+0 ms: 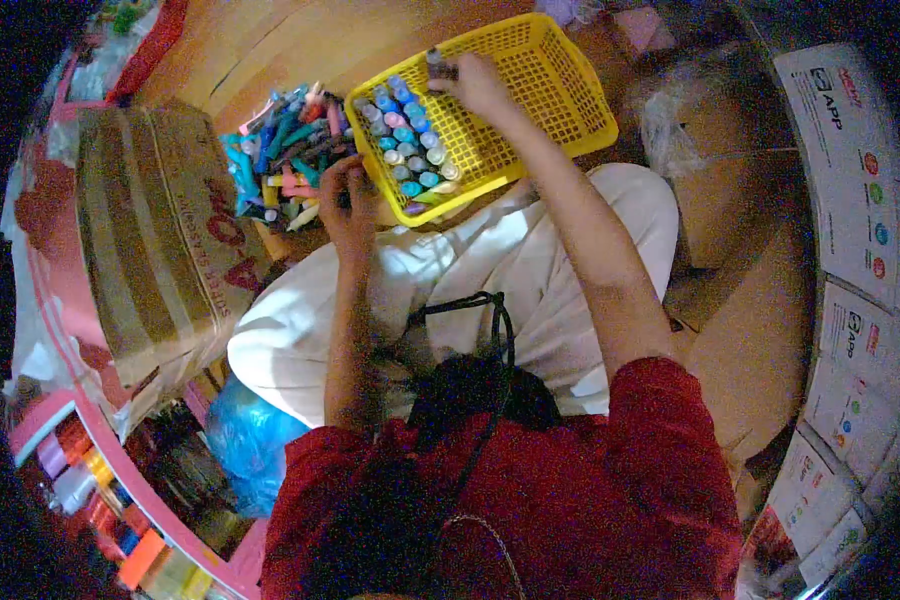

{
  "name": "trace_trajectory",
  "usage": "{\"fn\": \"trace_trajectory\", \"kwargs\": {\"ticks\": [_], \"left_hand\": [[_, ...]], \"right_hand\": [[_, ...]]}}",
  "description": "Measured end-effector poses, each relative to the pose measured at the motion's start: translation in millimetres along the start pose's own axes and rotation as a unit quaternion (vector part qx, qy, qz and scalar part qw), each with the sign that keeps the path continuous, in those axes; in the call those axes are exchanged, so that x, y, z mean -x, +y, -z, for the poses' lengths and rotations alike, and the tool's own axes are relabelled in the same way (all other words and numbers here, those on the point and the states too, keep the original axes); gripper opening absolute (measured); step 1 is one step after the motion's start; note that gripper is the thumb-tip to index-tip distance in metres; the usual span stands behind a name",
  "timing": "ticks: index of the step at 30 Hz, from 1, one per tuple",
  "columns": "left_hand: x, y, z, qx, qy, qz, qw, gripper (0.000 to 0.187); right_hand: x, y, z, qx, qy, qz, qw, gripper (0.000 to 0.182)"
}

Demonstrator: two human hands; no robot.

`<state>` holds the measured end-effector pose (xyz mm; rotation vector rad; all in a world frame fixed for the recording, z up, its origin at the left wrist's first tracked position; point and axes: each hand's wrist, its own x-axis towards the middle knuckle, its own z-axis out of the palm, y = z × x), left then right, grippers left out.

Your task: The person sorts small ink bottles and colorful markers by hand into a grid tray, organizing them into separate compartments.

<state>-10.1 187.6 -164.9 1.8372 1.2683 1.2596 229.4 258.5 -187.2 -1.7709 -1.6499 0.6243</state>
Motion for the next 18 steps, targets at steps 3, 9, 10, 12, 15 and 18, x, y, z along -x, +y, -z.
{"fn": "trace_trajectory", "kwargs": {"ticks": [3,9,10,12,15,18], "left_hand": [[-2,-2,0,-0.008,-0.006,0.013,1.0,0.014],[-2,1,-6,-0.016,-0.018,0.002,1.0,0.013],[-2,2,-7,-0.025,-0.021,0.0,0.999,0.013],[-3,3,-6,-0.029,-0.018,0.012,0.999,0.013],[-2,-1,-6,-0.025,-0.012,0.018,0.999,0.013],[-3,-1,-6,-0.02,-0.006,0.021,1.0,0.013]], "right_hand": [[-7,14,-23,0.021,-0.024,-0.006,0.999,0.036],[-4,25,-44,0.026,0.019,0.046,0.998,0.028],[-6,26,-46,0.027,0.012,0.037,0.999,0.028],[-6,24,-45,0.05,0.008,0.028,0.998,0.029],[-2,17,-41,0.048,0.027,0.041,0.998,0.029],[-3,20,-45,0.034,0.03,0.05,0.998,0.027]]}}
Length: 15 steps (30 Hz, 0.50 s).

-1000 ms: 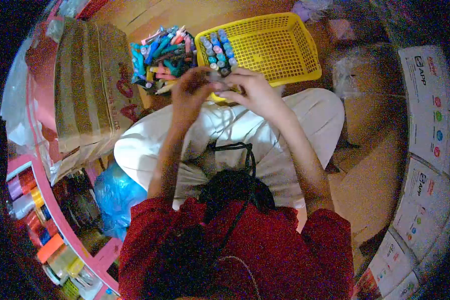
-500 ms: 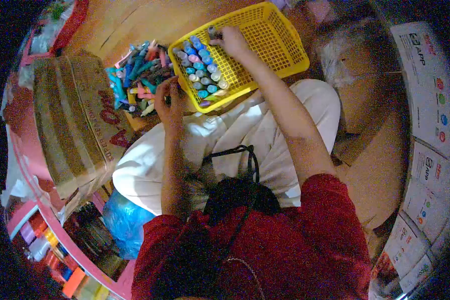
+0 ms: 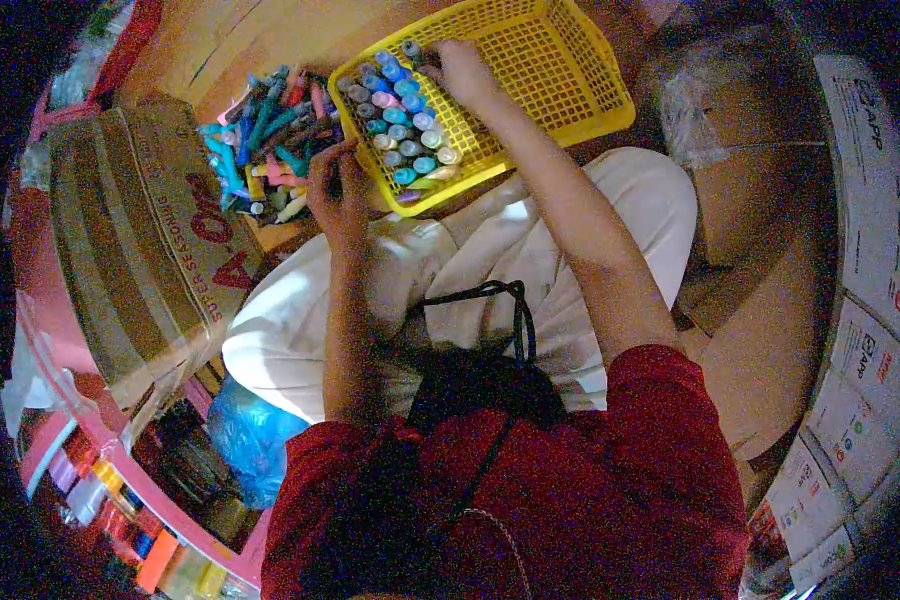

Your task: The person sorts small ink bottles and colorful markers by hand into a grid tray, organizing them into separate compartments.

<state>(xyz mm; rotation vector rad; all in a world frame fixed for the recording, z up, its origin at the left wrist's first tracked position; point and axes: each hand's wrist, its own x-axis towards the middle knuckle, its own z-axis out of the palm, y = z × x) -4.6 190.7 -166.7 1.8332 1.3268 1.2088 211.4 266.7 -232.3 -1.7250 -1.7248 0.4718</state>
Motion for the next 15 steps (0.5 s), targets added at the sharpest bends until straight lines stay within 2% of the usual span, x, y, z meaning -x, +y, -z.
{"fn": "trace_trajectory", "kwargs": {"ticks": [5,8,10,15], "left_hand": [[1,1,0,0.009,0.002,0.025,1.0,0.013],[2,-2,1,0.01,0.007,0.03,0.999,0.013],[1,0,3,0.007,0.013,0.027,1.0,0.014],[-16,4,19,-0.089,0.053,-0.073,0.992,0.013]], "right_hand": [[-4,3,-4,0.019,-0.03,-0.01,0.999,0.026],[-3,3,-3,-0.001,-0.014,0.019,1.0,0.026],[-4,7,-9,0.002,-0.025,-0.002,1.0,0.026],[0,-4,3,-0.028,-0.013,0.007,1.0,0.029]]}}
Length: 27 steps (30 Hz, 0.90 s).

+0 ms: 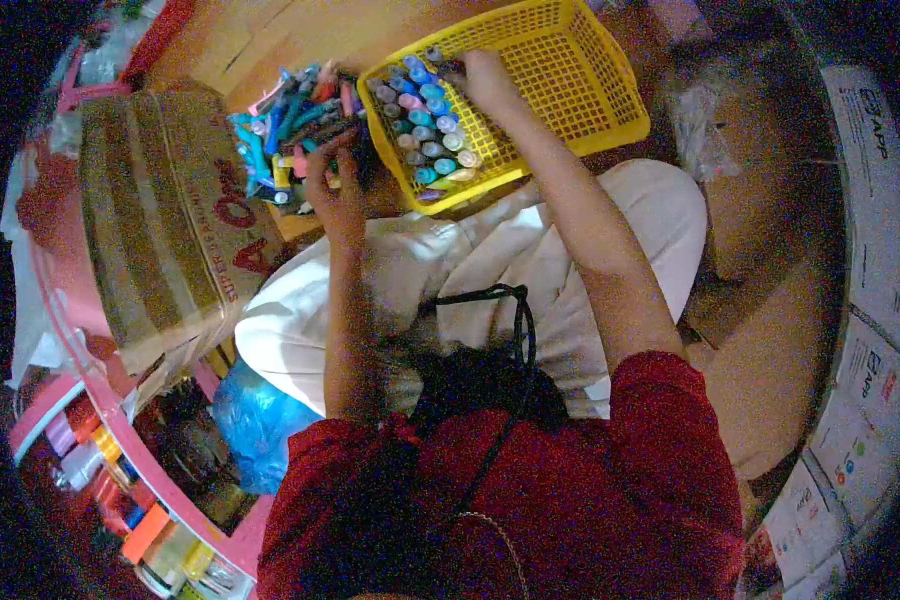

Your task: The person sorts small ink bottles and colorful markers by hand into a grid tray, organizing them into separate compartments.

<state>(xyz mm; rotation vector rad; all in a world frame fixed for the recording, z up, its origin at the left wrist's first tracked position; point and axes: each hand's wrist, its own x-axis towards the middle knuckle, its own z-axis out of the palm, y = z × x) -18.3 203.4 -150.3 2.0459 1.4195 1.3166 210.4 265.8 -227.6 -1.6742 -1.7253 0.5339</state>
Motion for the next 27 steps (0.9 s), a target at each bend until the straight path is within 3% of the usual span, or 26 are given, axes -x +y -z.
{"fn": "trace_trajectory", "kwargs": {"ticks": [2,5,10,13,16,19,22,23,24,27], "left_hand": [[-19,-12,9,-0.014,0.001,-0.031,0.999,0.013],[-46,-29,22,-0.137,-0.065,-0.013,0.988,0.016],[-62,-53,17,-0.316,-0.233,-0.124,0.911,0.023],[-56,-61,10,-0.333,-0.195,-0.17,0.907,0.021],[-51,-54,13,-0.324,-0.131,-0.116,0.93,0.021],[-46,-32,25,-0.289,-0.047,-0.069,0.954,0.021],[-47,-34,19,-0.003,-0.042,0.159,0.986,0.023],[-50,-22,13,0.035,-0.06,0.158,0.985,0.024],[-55,2,3,0.073,-0.078,0.158,0.982,0.024],[-63,42,-29,0.135,-0.124,0.114,0.976,0.025]], "right_hand": [[0,0,2,-0.001,-0.009,-0.021,1.0,0.032],[-3,15,3,0.039,-0.041,-0.046,0.997,0.041],[-1,21,28,0.029,-0.042,-0.077,0.996,0.041],[-3,21,41,0.029,-0.045,-0.077,0.996,0.039],[-3,23,52,0.021,-0.076,-0.082,0.993,0.036],[-6,19,69,-0.034,-0.089,-0.067,0.993,0.033],[-5,-17,102,-0.115,-0.073,-0.054,0.989,0.03],[-5,-30,107,-0.143,-0.065,-0.05,0.986,0.029],[-3,-35,105,-0.203,-0.039,0.031,0.978,0.029],[-7,-32,81,-0.271,-0.107,0.097,0.952,0.029]]}}
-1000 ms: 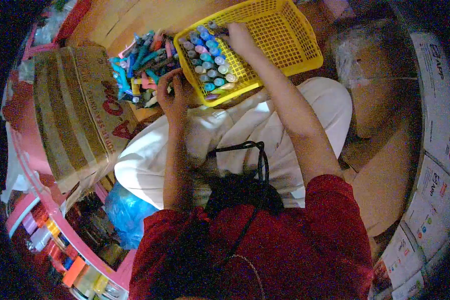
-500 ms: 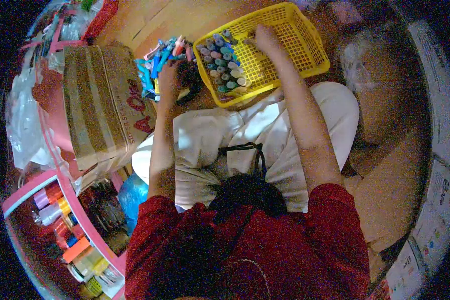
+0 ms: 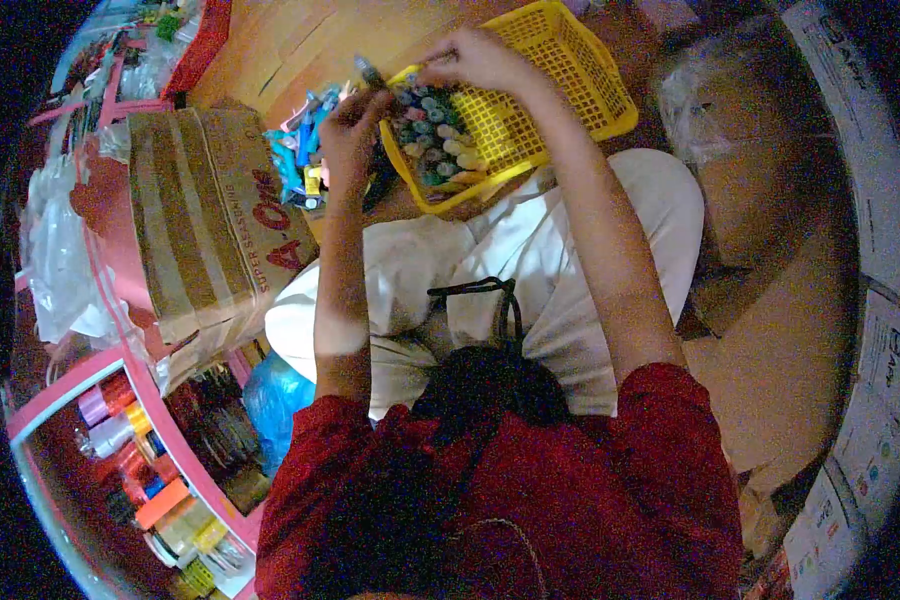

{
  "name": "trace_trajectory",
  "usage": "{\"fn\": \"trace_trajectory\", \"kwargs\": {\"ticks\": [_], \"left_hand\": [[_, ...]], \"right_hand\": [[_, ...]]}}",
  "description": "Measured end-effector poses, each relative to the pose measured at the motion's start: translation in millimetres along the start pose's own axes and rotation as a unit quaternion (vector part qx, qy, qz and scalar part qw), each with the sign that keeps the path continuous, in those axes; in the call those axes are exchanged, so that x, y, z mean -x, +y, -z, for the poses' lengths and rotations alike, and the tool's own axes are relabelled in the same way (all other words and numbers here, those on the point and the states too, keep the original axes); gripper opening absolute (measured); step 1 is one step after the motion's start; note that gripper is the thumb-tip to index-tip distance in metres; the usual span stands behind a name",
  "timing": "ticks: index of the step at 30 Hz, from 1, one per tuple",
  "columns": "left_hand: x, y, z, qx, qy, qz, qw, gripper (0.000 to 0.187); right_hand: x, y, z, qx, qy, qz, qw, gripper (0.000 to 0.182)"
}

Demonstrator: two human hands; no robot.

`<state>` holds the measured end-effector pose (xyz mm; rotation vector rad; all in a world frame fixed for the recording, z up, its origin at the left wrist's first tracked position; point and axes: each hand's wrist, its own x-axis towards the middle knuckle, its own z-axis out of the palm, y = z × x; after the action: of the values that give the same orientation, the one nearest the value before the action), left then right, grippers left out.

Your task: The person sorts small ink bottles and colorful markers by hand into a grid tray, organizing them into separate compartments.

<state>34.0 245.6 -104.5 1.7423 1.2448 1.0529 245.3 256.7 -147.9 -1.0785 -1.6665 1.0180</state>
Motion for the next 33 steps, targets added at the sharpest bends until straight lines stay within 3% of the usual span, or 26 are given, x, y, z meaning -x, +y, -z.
{"fn": "trace_trajectory", "kwargs": {"ticks": [1,4,5,14,15,17,20,26,33], "left_hand": [[-4,4,-11,0.008,-0.019,-0.02,1.0,0.025],[-10,13,-32,0.004,-0.052,0.053,0.997,0.025],[-9,17,-34,-0.065,-0.046,-0.008,0.997,0.023],[1,-17,-21,0.031,0.038,-0.034,0.998,0.017],[5,-18,-18,0.056,0.041,0.033,0.997,0.018],[8,-33,-11,0.098,0.058,0.034,0.993,0.018],[9,-42,0,0.121,0.067,0.055,0.989,0.018],[12,-35,5,0.129,0.075,0.058,0.987,0.017],[15,-38,3,0.07,0.075,0.026,0.994,0.017]], "right_hand": [[0,-7,-9,0.05,0.017,0.081,0.995,0.027],[9,-40,3,0.117,-0.084,-0.049,0.988,0.028],[8,-26,1,0.115,-0.054,-0.019,0.992,0.028],[21,28,-9,0.197,0.086,-0.163,0.963,0.034],[22,40,-14,0.186,0.091,-0.158,0.965,0.034],[23,63,-25,0.164,0.103,-0.148,0.97,0.035],[23,81,-40,0.273,0.174,-0.08,0.943,0.035],[19,73,-37,0.268,0.071,-0.116,0.954,0.033],[22,72,-39,0.248,0.072,-0.113,0.96,0.027]]}}
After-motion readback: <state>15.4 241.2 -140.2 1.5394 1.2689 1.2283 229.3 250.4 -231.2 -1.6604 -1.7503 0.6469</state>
